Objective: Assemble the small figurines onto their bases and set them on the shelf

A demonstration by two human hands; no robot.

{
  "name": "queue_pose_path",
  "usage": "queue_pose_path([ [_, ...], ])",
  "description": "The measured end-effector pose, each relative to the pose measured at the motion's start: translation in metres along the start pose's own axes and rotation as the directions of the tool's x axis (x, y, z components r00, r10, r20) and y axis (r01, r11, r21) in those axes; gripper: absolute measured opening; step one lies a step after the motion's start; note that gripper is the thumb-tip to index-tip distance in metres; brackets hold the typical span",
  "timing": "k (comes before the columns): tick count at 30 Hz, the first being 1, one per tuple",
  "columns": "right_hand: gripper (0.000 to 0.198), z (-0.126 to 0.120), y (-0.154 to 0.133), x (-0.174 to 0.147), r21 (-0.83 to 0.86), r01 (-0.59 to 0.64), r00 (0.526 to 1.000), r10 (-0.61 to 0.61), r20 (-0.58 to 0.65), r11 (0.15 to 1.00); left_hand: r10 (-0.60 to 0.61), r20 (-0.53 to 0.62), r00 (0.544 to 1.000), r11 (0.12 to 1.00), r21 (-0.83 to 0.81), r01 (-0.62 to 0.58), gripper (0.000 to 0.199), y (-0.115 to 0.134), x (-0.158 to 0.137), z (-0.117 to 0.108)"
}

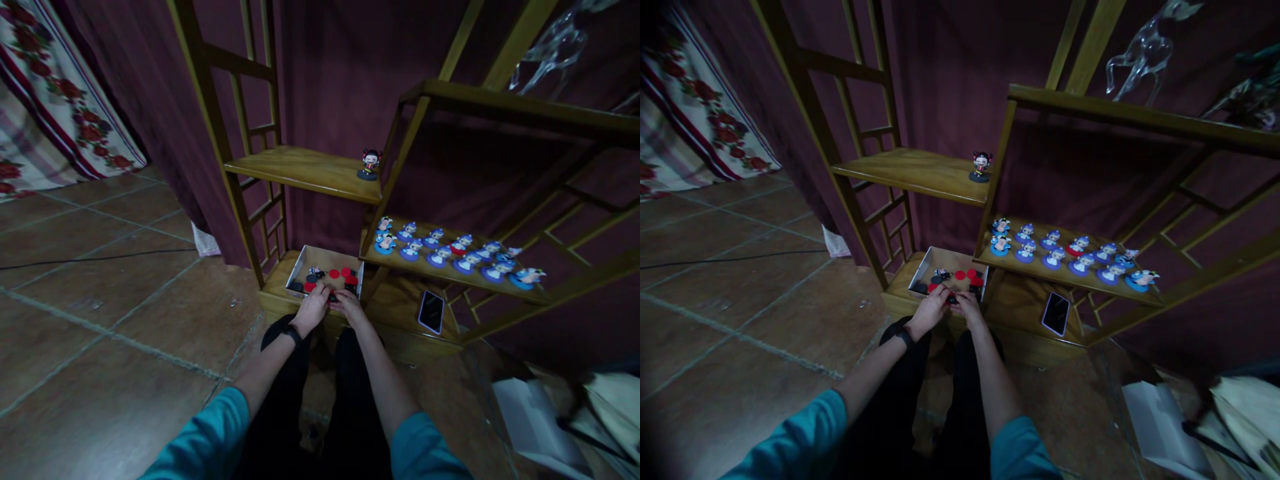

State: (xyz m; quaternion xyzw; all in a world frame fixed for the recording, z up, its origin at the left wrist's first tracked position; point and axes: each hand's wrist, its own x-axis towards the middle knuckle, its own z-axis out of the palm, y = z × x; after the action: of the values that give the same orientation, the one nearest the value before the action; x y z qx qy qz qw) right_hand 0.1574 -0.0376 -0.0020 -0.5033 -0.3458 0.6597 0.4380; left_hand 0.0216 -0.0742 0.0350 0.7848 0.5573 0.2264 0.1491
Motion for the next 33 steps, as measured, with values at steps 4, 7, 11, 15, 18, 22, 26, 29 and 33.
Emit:
queue_pose_path([
  [4, 0.016, 0.000, 0.000, 0.002, 0.002, -0.012, 1.000, 0.012, -0.015, 1.000, -0.054, -0.050, 0.997, 0.993, -0.111, 0.048, 0.037, -0.008, 0.005, 0.006],
  [7, 0.018, 0.000, 0.001, 0.004, -0.014, -0.014, 1.000, 0.013, -0.022, 1.000, -0.076, -0.071, 0.995, 0.983, -0.172, 0.063, 0.028, -0.013, 0.008, 0.009],
  [11, 0.021, -0.002, 0.002, 0.006, -0.026, -0.004, 1.000, 0.005, 0.026, 1.000, -0.090, -0.084, 0.992, 0.973, -0.219, 0.070, 0.020, -0.018, 0.011, 0.012],
  [15, 0.020, -0.003, 0.003, 0.007, -0.037, 0.008, 0.999, -0.006, 0.031, 0.999, -0.119, -0.085, 0.989, 0.946, -0.313, 0.087, 0.026, -0.022, 0.013, 0.014],
  [18, 0.018, -0.003, 0.002, 0.006, -0.045, 0.012, 1.000, -0.011, 0.029, 0.999, -0.171, -0.068, 0.983, 0.905, -0.404, 0.129, 0.036, -0.024, 0.014, 0.016],
  [22, 0.019, -0.002, 0.000, 0.004, -0.031, 0.022, 1.000, -0.021, 0.022, 0.999, -0.211, -0.071, 0.975, 0.850, -0.506, 0.147, 0.044, -0.025, 0.015, 0.018],
  [26, 0.019, 0.000, -0.002, 0.002, -0.008, 0.020, 1.000, -0.020, 0.012, 1.000, -0.225, -0.059, 0.973, 0.806, -0.572, 0.152, 0.045, -0.027, 0.017, 0.019],
  [29, 0.021, 0.000, -0.003, 0.002, 0.012, 0.015, 1.000, -0.015, 0.025, 1.000, -0.224, -0.014, 0.975, 0.754, -0.636, 0.164, 0.045, -0.028, 0.019, 0.020],
  [33, 0.024, 0.000, -0.003, 0.002, 0.025, 0.021, 0.999, -0.022, 0.037, 0.999, -0.274, 0.064, 0.960, 0.631, -0.741, 0.229, 0.055, -0.029, 0.021, 0.023],
])
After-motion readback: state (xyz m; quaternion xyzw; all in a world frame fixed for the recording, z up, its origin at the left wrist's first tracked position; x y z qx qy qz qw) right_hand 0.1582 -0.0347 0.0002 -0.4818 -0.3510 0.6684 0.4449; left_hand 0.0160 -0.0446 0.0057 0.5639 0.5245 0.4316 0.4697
